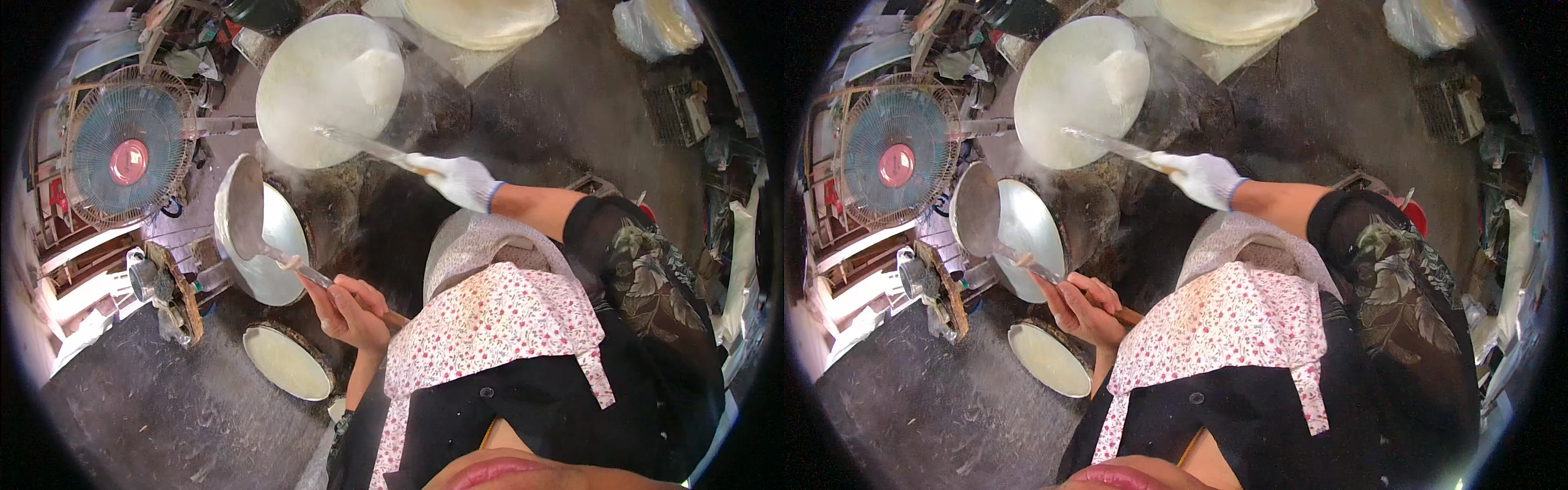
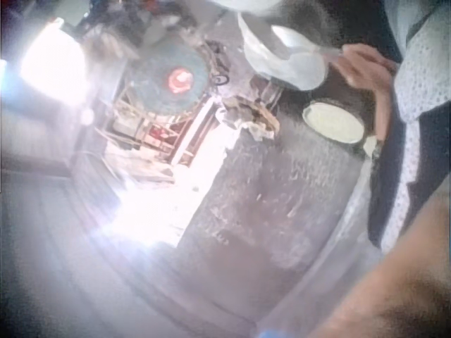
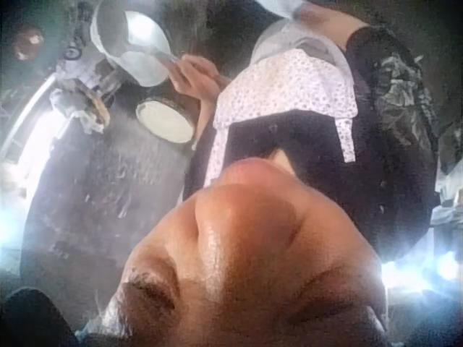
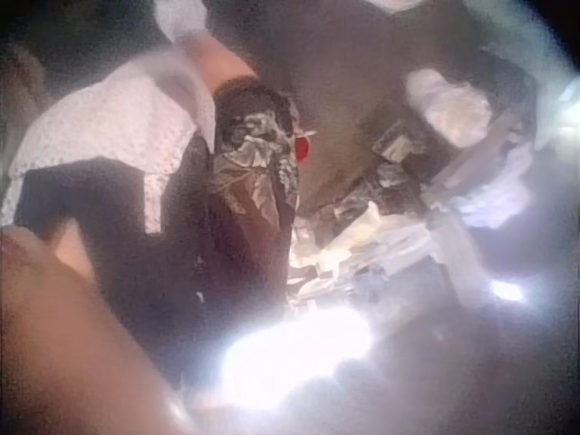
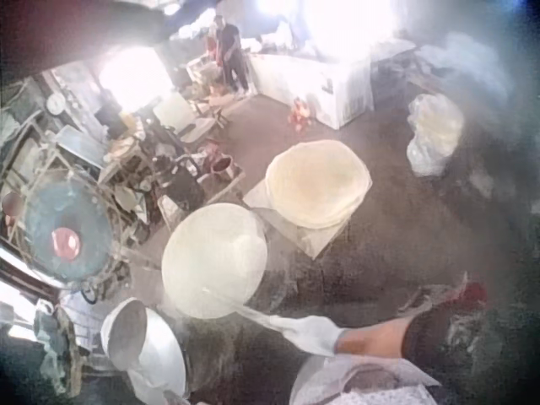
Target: The person ladles batter onto several hot griddles and spreads it into thin circular crepes using a wooden spreader. They flip and remove cooked crepes, stacking them nearby while continuing to cook new ones.
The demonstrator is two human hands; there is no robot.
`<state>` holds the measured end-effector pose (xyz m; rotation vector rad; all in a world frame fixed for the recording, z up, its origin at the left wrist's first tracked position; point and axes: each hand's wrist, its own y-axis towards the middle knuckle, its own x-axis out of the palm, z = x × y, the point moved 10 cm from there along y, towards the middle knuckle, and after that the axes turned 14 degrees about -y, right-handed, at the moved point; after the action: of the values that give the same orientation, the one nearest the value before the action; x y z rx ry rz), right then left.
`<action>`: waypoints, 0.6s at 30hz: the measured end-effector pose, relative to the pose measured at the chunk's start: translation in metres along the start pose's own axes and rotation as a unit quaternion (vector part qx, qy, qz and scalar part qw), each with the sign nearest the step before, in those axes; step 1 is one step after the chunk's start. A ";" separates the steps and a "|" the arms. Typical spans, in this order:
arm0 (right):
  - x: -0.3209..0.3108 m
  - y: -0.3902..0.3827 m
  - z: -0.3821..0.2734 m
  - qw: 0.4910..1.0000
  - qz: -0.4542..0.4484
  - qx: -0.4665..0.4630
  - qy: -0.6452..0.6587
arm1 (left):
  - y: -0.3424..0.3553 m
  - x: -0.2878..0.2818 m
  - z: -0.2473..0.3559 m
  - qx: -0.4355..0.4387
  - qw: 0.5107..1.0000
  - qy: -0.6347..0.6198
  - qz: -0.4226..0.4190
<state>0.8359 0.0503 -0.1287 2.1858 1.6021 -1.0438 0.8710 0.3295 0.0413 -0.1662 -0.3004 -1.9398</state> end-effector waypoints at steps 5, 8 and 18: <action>-0.065 0.071 0.031 0.982 0.180 0.002 -0.060 | 0.005 0.008 -0.008 -0.014 1.000 0.005 0.021; -0.050 0.086 0.022 0.985 0.143 -0.066 -0.067 | 0.006 0.010 -0.012 -0.020 1.000 -0.003 0.024; -0.024 0.013 0.041 0.964 0.220 0.033 0.145 | 0.008 0.005 -0.028 -0.063 0.997 -0.023 0.024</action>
<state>0.8274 0.0048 -0.1448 2.6694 1.0976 -0.6771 0.8775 0.3142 0.0167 -0.2993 -0.2018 -1.9106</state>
